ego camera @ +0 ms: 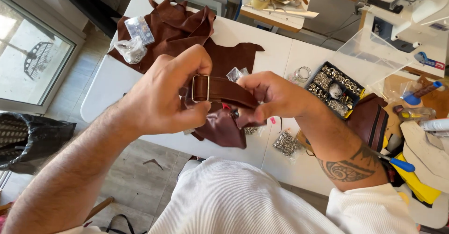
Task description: Assembling a leather bag by setting rivets with a hand press and attaching a shoulder strap
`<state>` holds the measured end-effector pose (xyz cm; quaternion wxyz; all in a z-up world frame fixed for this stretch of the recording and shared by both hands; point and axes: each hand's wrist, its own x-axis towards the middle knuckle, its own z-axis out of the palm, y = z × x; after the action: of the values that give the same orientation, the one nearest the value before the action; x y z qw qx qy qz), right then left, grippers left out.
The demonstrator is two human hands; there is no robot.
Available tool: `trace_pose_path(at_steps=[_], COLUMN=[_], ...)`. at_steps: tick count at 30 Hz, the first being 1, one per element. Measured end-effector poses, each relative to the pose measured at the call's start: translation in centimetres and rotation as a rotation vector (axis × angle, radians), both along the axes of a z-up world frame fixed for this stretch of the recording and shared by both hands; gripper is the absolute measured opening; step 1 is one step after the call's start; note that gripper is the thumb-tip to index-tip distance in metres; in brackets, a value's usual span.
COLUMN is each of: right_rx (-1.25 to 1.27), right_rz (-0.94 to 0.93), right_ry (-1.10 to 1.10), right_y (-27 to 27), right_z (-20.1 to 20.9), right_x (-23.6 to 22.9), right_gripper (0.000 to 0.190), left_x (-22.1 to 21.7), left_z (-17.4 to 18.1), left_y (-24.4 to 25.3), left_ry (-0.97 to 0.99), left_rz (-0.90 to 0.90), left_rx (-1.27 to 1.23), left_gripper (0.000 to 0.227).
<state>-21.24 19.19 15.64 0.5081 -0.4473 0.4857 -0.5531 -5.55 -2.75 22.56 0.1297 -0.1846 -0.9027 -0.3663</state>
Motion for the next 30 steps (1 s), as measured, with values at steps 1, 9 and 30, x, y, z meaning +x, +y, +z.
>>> trace_pose_path(at_steps=[1,9,30], right_rx=[-0.013,0.163,-0.216], right_rz=[0.103,-0.071,-0.48], right_ry=[0.03,0.18,0.439], right_y=[-0.2,1.0,1.8], right_z=[0.4,-1.5,-5.0], right_x=[0.0,-1.2,-4.2], right_gripper=[0.055,0.046,0.015], left_x=[0.1,2.2,2.4], left_z=[0.2,-3.2,-1.1], left_y=[0.0,-3.1,-5.4], left_ry=[-0.055,0.021,0.459], left_rz=[0.006,0.195,0.289], left_rx=[0.035,-0.667,-0.402], left_gripper=[0.033,0.052,0.063])
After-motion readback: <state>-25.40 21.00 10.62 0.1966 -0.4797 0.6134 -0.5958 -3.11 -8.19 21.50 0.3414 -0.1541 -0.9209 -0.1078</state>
